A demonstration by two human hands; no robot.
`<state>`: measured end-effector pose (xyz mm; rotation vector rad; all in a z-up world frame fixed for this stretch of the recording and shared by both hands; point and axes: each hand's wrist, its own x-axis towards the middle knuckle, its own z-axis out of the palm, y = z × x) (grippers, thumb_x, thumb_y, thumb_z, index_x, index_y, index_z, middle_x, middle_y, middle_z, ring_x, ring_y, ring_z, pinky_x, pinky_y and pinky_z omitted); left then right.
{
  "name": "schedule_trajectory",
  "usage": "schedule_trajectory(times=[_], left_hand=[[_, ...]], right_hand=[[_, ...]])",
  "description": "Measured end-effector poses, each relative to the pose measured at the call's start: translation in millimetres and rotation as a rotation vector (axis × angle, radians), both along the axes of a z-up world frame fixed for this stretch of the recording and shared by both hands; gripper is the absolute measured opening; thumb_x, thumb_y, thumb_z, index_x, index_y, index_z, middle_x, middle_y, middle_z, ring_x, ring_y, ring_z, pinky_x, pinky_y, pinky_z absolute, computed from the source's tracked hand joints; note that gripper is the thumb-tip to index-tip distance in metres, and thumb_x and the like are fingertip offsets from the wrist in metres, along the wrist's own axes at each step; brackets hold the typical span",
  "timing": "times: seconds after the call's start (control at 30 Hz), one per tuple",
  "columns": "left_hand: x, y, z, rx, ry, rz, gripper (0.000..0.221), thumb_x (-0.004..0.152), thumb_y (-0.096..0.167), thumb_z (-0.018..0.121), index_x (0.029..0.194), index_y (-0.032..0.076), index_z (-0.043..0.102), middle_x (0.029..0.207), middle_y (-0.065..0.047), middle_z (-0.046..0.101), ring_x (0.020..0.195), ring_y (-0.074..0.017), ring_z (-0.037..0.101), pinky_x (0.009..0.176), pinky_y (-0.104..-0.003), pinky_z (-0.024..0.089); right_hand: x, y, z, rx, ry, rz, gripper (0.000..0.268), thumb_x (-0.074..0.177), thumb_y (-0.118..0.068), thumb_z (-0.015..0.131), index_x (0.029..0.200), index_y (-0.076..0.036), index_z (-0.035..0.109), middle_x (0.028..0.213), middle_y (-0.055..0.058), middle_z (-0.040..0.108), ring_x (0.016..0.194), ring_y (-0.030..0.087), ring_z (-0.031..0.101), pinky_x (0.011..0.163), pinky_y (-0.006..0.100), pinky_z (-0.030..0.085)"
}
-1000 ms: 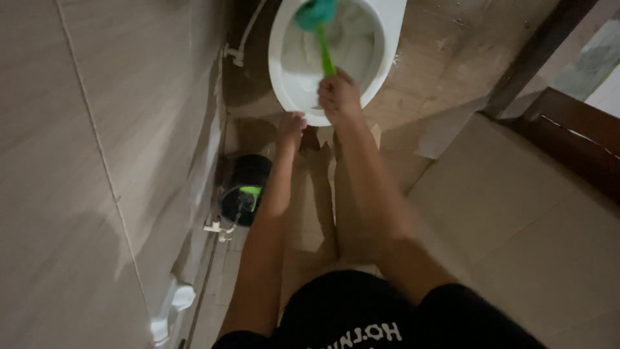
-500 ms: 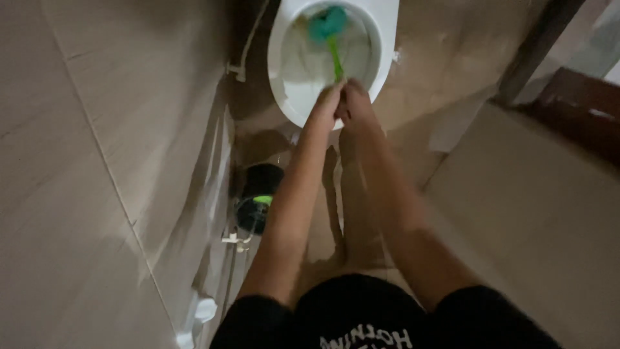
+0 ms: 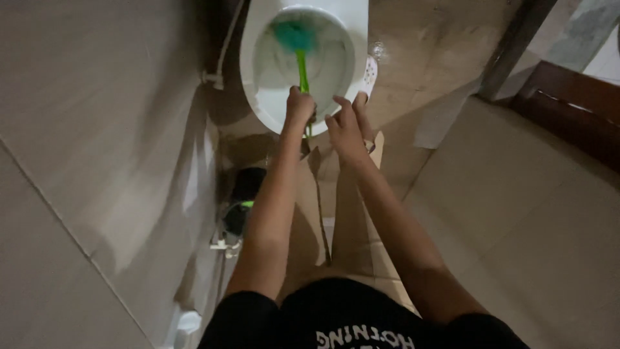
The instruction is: The recorder is scrubbing the inside of a toilet bowl with a brush, pouring water from a bucket, and applying cleaning powder.
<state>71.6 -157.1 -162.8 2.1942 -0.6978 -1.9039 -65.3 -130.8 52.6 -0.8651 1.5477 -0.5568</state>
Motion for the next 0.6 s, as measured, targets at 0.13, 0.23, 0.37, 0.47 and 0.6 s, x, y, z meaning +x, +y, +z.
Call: schedule_trajectory(times=[0.13, 0.23, 0.37, 0.47, 0.6], left_hand=[[-7.6, -24.0, -18.6, 0.001, -0.049, -0.225, 0.040, 0.090, 0.010, 0.052, 0.127, -0.006, 0.049, 0.084, -0.022, 0.065, 0.058, -0.0322, 0.069, 0.046, -0.046, 0.058], [-29.6, -29.3, 50.4, -0.047, -0.071, -0.527, 0.046, 0.088, 0.005, 0.056, 0.131, -0.009, 0.045, 0.108, -0.034, 0.064, 0.092, -0.0466, 0.069, 0.072, -0.056, 0.058], [-30.8, -24.8, 195.3, 0.016, 0.099, -0.427, 0.045, 0.094, 0.028, 0.040, 0.130, 0.002, 0.046, 0.079, -0.018, 0.068, 0.088, -0.0385, 0.073, 0.083, -0.057, 0.053], [-36.4, -12.8, 127.7, 0.150, 0.008, 0.051, 0.052, 0.101, 0.047, 0.033, 0.091, 0.004, 0.062, 0.063, -0.014, 0.060, 0.055, -0.0279, 0.064, 0.056, -0.044, 0.051], [-54.3, -18.3, 37.7, -0.040, -0.235, -0.560, 0.029, 0.096, 0.013, 0.056, 0.121, -0.001, 0.055, 0.101, -0.025, 0.069, 0.096, -0.0434, 0.073, 0.077, -0.051, 0.060]], right_hand=[[-6.7, 12.4, -9.7, 0.278, -0.054, -0.226, 0.046, 0.107, -0.021, 0.053, 0.150, -0.011, 0.041, 0.104, 0.003, 0.049, 0.092, 0.015, 0.059, 0.087, 0.035, 0.049], [-23.1, -15.5, 47.7, 0.272, -0.048, -0.206, 0.040, 0.106, -0.016, 0.049, 0.146, -0.009, 0.045, 0.119, 0.014, 0.050, 0.106, 0.024, 0.059, 0.094, 0.043, 0.046], [-39.5, -8.8, 5.5, 0.291, 0.229, -0.150, 0.028, 0.107, -0.034, 0.047, 0.129, -0.023, 0.061, 0.129, 0.012, 0.068, 0.118, 0.031, 0.068, 0.100, 0.049, 0.049], [-43.9, -27.2, 32.8, 0.176, 0.238, -0.124, 0.026, 0.102, -0.019, 0.049, 0.124, -0.025, 0.063, 0.120, 0.007, 0.073, 0.115, 0.026, 0.070, 0.100, 0.049, 0.046], [-68.1, -24.8, -0.9, 0.013, 0.055, -0.076, 0.020, 0.103, -0.006, 0.052, 0.122, -0.003, 0.057, 0.113, 0.020, 0.065, 0.107, 0.032, 0.061, 0.100, 0.061, 0.044]])
